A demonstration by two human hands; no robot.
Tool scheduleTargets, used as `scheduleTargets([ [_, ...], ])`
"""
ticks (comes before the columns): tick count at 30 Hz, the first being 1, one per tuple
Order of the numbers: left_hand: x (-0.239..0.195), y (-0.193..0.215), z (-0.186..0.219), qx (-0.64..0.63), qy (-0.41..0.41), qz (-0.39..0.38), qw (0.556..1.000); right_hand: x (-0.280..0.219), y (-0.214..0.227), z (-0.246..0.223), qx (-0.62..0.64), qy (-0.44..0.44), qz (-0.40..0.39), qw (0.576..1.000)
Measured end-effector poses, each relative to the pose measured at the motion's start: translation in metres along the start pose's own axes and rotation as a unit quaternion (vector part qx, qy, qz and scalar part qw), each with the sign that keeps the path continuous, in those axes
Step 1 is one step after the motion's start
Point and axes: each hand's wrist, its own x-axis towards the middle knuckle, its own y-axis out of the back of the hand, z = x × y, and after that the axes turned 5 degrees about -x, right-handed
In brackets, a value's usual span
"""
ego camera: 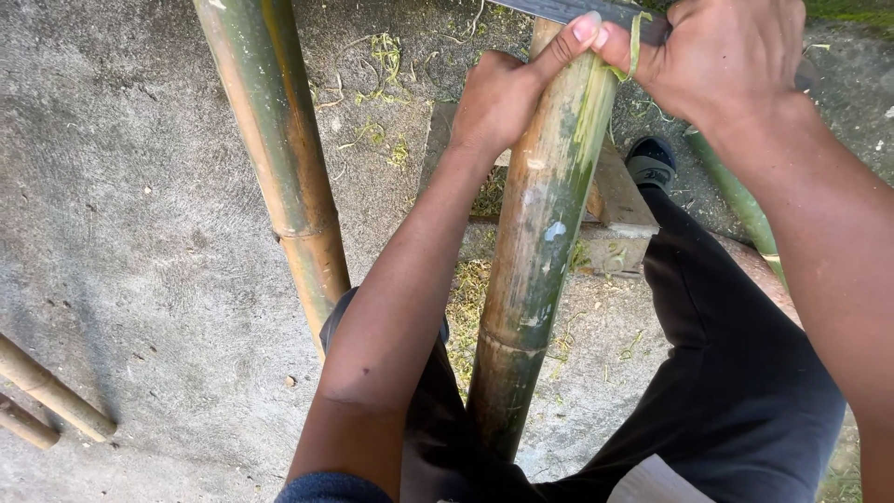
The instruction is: Peeling or scraping a thin strip from a bamboo stalk using a large knife.
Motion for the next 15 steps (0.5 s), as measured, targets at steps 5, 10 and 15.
scheduleTargets([
  [5,0.0,-0.005,-0.002,-0.003,0.001,0.011,1.0,0.007,0.008,0.0,-0.038,0.018,0.011,0.999],
  [10,-0.002,0.0,0.006,0.002,0.004,0.024,1.0,0.011,0.015,-0.002,0.012,-0.007,-0.022,1.0],
  [15,-0.005,-0.001,0.003,0.018,0.013,0.043,0.999,0.013,0.019,-0.009,0.044,-0.022,-0.027,0.998],
])
